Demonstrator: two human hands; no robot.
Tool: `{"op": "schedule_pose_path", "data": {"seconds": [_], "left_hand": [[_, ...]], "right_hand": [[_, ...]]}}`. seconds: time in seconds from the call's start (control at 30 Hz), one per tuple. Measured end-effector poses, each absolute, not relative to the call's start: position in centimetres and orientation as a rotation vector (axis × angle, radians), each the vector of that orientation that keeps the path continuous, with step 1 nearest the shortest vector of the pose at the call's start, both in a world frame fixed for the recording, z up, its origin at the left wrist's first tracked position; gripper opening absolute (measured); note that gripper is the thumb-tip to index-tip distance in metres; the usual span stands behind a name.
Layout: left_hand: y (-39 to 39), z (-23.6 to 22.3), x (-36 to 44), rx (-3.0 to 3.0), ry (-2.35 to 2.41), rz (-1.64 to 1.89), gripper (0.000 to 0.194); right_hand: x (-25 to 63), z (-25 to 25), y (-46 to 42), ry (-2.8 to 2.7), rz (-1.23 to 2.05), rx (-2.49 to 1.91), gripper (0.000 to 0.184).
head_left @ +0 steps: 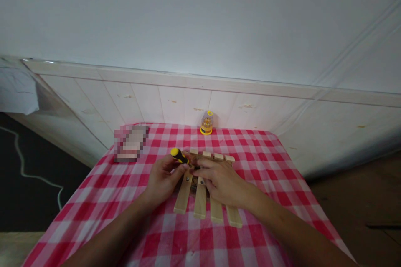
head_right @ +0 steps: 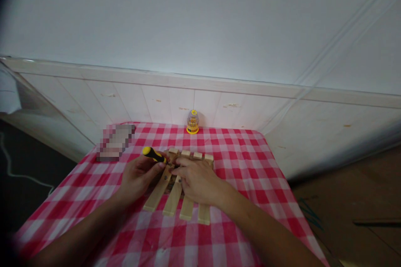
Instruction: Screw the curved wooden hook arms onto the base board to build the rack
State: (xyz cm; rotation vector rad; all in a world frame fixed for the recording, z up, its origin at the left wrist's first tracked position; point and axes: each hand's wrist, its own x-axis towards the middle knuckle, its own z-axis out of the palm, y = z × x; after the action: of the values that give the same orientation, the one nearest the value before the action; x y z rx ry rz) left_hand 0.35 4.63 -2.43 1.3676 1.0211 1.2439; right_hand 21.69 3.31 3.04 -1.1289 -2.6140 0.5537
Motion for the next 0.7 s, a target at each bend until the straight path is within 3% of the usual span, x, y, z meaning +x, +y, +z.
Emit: {"op": "schedule_pose_path", "data": {"seconds": [0.4, 0.7], "left_hand": [[4.0, -1.8, 0.3, 1.336, 1.04, 1.197, 0.025], [4.3, -2.7, 0.5, 1.351, 1.063, 1.178, 0.026]], "right_hand": [[21.7, 2.9, 3.5, -2.591, 0.568, -1.065, 0.051], [21.9, 2.7, 3.4, -2.601, 0.528, -1.105, 0.048]]}}
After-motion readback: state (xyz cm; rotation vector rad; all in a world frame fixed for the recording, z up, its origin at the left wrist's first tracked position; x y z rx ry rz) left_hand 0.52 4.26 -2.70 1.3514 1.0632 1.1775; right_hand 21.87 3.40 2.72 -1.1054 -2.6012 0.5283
